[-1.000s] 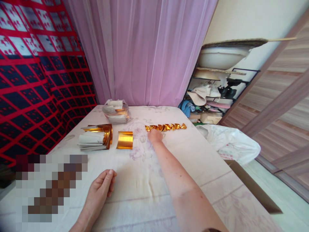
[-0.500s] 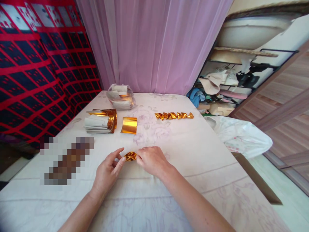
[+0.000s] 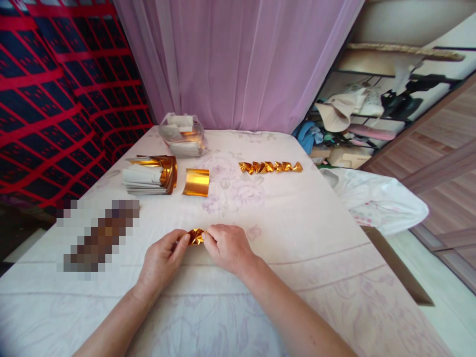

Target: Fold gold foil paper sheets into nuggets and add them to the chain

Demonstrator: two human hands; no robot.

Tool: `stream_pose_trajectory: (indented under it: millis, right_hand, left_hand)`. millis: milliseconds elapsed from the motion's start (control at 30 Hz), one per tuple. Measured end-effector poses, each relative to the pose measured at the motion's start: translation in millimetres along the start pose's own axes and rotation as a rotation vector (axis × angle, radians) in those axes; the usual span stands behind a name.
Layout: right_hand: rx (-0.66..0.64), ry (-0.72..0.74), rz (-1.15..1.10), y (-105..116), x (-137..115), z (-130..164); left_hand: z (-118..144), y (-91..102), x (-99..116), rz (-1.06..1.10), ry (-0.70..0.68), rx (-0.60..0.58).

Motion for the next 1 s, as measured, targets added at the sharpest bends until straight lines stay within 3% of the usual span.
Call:
stream_pose_trajectory:
  millis: [167,433,1000]
  right_hand:
    - [0.029,0.013,-0.159,1,2,-1]
    - [0.014,0.007,-0.388,3,-4,0]
    - [0.119,-0.027,-0.483,12,-1,1]
  left_hand:
    - [1,0.4,10,0.049,-0.078,-0.019]
    - [1,-6.9,6,0.220,-0.006,-0.088]
    - [4,-3.2,14,0.220,0.016,-0.063]
Point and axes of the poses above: each hand's wrist, its own z-axis away from the middle knuckle, its own y-axis out of the back of the hand, x = y × z, the point moved 8 cm from there along -z, towards the middle knuckle, and after that the axes turned 3 degrees about x, right-handed, at the moved point
